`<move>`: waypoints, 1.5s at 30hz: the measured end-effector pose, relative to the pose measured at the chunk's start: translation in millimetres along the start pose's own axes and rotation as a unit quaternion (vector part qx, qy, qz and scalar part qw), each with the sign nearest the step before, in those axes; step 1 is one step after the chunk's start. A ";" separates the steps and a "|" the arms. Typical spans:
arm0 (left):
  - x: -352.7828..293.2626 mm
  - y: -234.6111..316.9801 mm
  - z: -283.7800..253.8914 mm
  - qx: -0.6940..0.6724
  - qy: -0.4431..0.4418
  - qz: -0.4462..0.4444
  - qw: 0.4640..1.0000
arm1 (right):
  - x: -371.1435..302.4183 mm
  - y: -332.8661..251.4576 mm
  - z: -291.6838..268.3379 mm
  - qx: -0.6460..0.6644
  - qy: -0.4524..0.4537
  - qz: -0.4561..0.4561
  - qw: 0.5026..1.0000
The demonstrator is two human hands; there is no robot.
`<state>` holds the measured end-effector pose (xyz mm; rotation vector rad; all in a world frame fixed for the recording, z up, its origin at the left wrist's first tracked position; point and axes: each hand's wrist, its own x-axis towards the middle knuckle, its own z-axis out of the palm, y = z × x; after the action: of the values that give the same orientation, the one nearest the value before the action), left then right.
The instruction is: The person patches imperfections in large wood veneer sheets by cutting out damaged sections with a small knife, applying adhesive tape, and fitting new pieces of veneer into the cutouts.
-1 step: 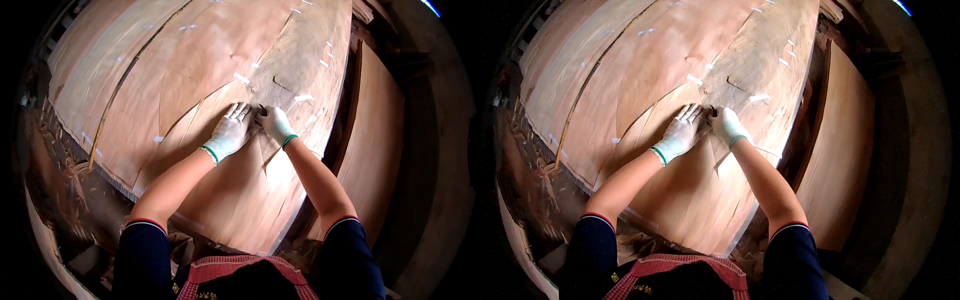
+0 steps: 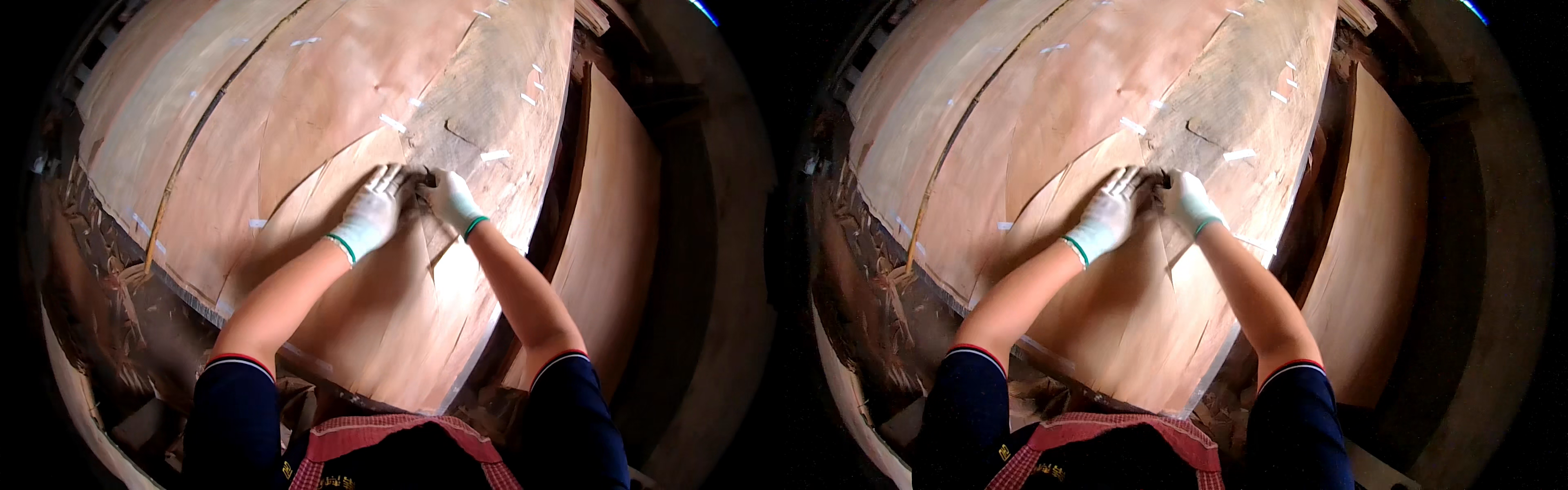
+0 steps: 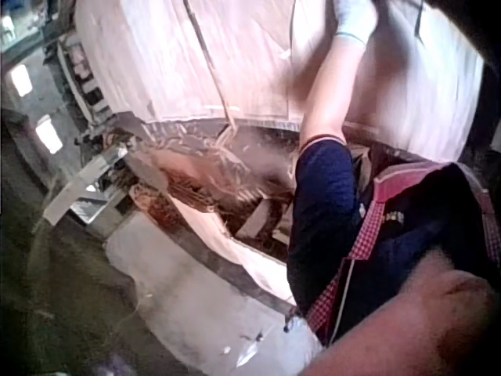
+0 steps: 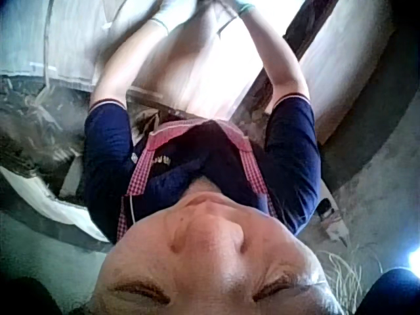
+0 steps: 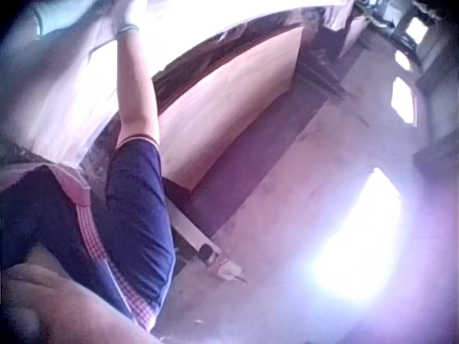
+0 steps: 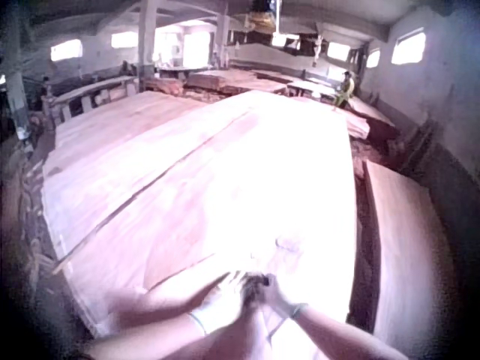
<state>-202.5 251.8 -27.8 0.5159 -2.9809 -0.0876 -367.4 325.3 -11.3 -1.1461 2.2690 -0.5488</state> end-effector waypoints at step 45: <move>-184.7 38.3 -29.1 -0.108 0.228 -0.314 0.915 | -191.6 9.9 -0.3 0.152 -0.129 -0.023 0.980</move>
<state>-38.8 349.2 -15.0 1.2435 -2.2184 -0.3004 -278.5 488.5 36.3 -1.0506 1.8685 -0.6944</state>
